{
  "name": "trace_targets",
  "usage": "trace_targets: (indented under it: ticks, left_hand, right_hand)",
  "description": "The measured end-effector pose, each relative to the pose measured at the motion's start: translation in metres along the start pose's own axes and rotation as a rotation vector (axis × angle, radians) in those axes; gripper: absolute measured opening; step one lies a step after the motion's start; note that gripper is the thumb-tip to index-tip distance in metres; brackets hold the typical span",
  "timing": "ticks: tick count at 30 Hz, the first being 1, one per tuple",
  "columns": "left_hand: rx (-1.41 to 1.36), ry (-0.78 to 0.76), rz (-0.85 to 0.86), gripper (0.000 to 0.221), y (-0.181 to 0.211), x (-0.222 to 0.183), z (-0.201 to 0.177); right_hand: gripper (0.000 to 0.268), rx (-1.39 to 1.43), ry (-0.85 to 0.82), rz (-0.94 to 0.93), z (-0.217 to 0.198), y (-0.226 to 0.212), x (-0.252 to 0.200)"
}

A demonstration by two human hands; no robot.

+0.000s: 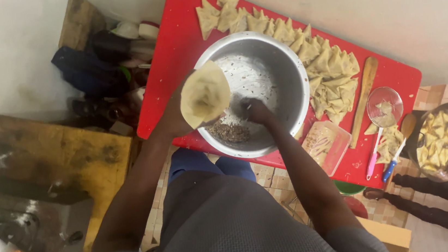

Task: Filling and folding samosas on a table

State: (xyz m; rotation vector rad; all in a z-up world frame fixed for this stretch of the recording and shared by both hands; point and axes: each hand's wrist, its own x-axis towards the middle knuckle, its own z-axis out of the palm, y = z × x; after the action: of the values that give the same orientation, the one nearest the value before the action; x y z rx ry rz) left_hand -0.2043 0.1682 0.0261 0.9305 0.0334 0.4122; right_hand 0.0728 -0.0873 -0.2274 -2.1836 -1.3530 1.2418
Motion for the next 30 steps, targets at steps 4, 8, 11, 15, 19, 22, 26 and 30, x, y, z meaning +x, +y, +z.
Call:
trace_targets:
  ticks: [4,8,11,15,19,22,26,30]
  left_hand:
    - [0.112,-0.001,0.049,0.104,-0.023,-0.002,-0.015]
    - [0.238,-0.007,0.089,0.113,-0.041,0.002,-0.029]
    - [0.225,0.019,0.064,0.115,-0.043,-0.003,-0.033]
    - [0.202,0.014,0.036,0.117,-0.051,0.004,-0.034]
    - [0.301,0.020,0.017,0.123,-0.084,0.013,-0.028]
    - [0.422,0.023,-0.003,0.129,-0.108,0.019,-0.016]
    - [0.402,-0.064,-0.021,0.122,-0.126,0.030,-0.010]
    - [0.084,-0.092,-0.141,0.113,-0.099,0.023,0.006]
  right_hand:
    - [0.030,0.246,0.133,0.213,0.007,-0.001,0.003]
    - [0.033,0.011,-0.159,-0.021,0.013,-0.056,-0.039]
    - [0.027,0.045,-0.173,-0.136,-0.006,-0.044,-0.059]
    - [0.025,-0.247,0.115,-0.400,-0.060,-0.054,-0.110]
    - [0.022,0.327,0.158,0.057,-0.151,-0.161,-0.178]
    - [0.017,0.401,0.351,0.063,-0.174,-0.215,-0.214]
    - [0.009,0.363,0.586,-0.030,-0.171,-0.277,-0.219]
    - [0.010,0.344,0.621,-0.002,-0.150,-0.258,-0.211]
